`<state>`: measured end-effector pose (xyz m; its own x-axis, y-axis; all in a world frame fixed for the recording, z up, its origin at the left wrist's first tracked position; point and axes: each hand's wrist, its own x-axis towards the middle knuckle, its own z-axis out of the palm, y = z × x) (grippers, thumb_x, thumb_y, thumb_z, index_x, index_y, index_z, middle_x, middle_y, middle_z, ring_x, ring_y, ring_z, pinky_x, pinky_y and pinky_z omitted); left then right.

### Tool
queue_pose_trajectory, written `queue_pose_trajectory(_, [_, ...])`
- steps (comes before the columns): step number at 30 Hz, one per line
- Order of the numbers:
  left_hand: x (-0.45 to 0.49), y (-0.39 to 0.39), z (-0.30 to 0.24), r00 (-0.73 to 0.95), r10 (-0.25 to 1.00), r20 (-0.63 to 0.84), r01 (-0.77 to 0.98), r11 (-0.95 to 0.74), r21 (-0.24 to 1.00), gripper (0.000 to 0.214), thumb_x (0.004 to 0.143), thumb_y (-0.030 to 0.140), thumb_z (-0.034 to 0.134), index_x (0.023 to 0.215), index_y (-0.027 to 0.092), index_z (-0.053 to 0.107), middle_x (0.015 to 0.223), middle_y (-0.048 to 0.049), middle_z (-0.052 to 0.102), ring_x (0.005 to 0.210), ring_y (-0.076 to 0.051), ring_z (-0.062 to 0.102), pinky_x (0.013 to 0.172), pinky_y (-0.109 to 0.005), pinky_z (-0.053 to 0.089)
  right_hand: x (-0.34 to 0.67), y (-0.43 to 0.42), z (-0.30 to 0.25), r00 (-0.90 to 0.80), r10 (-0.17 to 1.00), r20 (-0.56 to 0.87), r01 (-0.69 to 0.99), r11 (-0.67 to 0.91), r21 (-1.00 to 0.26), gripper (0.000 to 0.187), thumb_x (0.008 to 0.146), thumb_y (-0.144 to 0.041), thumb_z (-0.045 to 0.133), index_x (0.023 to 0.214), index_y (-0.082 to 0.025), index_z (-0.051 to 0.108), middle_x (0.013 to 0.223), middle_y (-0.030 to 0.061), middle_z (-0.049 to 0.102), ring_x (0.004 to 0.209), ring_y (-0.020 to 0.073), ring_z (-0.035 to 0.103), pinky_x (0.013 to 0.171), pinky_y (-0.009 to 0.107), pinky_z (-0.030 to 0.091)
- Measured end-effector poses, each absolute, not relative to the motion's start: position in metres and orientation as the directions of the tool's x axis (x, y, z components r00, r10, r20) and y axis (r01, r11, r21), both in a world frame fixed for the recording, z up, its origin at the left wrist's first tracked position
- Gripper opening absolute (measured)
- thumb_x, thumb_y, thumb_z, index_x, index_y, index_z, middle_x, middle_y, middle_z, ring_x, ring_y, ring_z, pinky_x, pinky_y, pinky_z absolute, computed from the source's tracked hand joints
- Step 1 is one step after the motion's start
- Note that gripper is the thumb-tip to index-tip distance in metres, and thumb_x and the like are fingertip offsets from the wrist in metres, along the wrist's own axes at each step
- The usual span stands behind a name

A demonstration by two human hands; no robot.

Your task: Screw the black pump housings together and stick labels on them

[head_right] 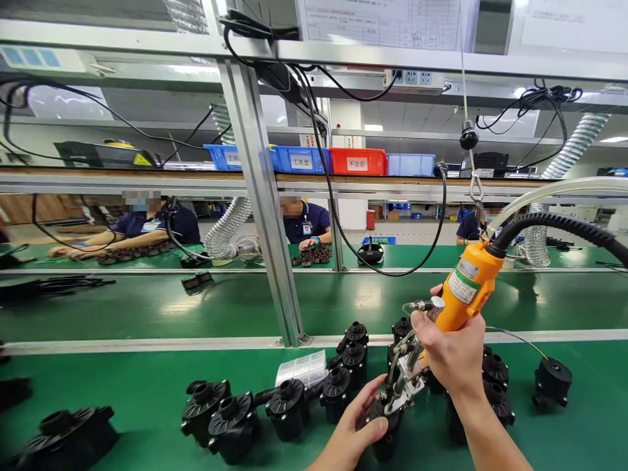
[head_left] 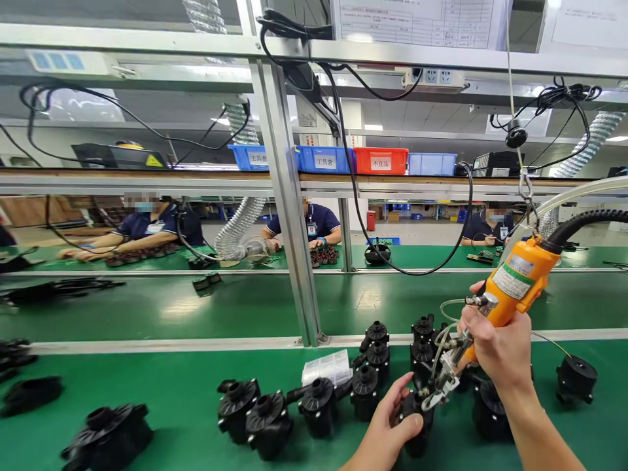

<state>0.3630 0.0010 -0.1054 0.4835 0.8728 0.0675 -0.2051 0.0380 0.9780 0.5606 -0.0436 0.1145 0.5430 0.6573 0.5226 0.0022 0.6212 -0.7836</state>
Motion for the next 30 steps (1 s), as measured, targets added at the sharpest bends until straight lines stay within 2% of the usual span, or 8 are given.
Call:
queue_pose_trajectory(5, [0.364,0.002,-0.106,0.473,0.881,0.037,-0.204,0.069,0.977,0.095,0.069,0.037,0.089,0.156,0.021,0.054,0.147,-0.015,0.064,0.144,-0.039,0.051,0.121,-0.048,0.04,0.556,-0.045,0.119,0.525,0.659,0.539,0.031,0.617,-0.786,0.051,0.064,-0.034,0.09,0.104,-0.019,0.063,0.066,-0.0045,0.061,0.052,0.0137,0.057,0.051,0.024,0.051])
queue_pose_trajectory(11, [0.366,-0.003,-0.092,0.459,0.888,0.009,-0.229,0.108,0.967,0.09,0.066,0.018,0.084,0.152,0.025,0.06,0.134,-0.0092,0.069,0.131,-0.034,0.06,0.115,-0.045,0.046,0.542,-0.046,0.118,0.476,0.657,0.585,0.086,0.627,-0.774,0.046,0.063,-0.03,0.089,0.098,-0.019,0.061,0.066,-0.0042,0.061,0.049,0.0106,0.051,0.045,0.021,0.048])
queue_pose_trajectory(15, [0.367,-0.006,-0.084,0.468,0.884,0.01,-0.261,0.127,0.957,0.085,0.065,0.015,0.087,0.147,0.027,0.064,0.131,-0.007,0.071,0.131,-0.033,0.06,0.115,-0.044,0.046,0.534,-0.038,0.117,0.41,0.652,0.637,0.191,0.622,-0.759,0.036,0.064,-0.028,0.085,0.089,-0.019,0.061,0.059,-0.005,0.057,0.046,0.0104,0.047,0.043,0.022,0.046])
queue_pose_trajectory(19, [0.369,-0.007,-0.079,0.467,0.884,-0.031,-0.254,0.167,0.953,0.085,0.063,0.016,0.086,0.145,0.025,0.065,0.137,-0.0067,0.068,0.132,-0.031,0.059,0.114,-0.042,0.045,0.532,-0.032,0.114,0.427,0.672,0.605,0.166,0.599,-0.783,0.034,0.066,-0.032,0.084,0.086,-0.02,0.06,0.056,-0.006,0.053,0.047,0.0117,0.048,0.048,0.024,0.049])
queue_pose_trajectory(23, [0.37,-0.006,-0.075,0.462,0.885,-0.059,-0.216,0.177,0.96,0.092,0.062,0.016,0.085,0.151,0.026,0.06,0.141,-0.0064,0.065,0.135,-0.032,0.057,0.112,-0.041,0.043,0.535,-0.029,0.107,0.442,0.687,0.577,0.149,0.578,-0.802,0.033,0.068,-0.035,0.084,0.081,-0.019,0.058,0.057,-0.0054,0.051,0.05,0.0113,0.046,0.048,0.024,0.046])
queue_pose_trajectory(30, [0.362,-0.002,-0.076,0.483,0.876,0.009,-0.209,0.105,0.972,0.094,0.067,0.021,0.086,0.156,0.029,0.054,0.132,-0.0051,0.069,0.129,-0.031,0.059,0.108,-0.04,0.045,0.533,-0.03,0.107,0.454,0.675,0.582,0.105,0.608,-0.787,0.038,0.069,-0.035,0.085,0.09,-0.019,0.057,0.06,-0.0065,0.053,0.048,0.0106,0.046,0.046,0.023,0.046])
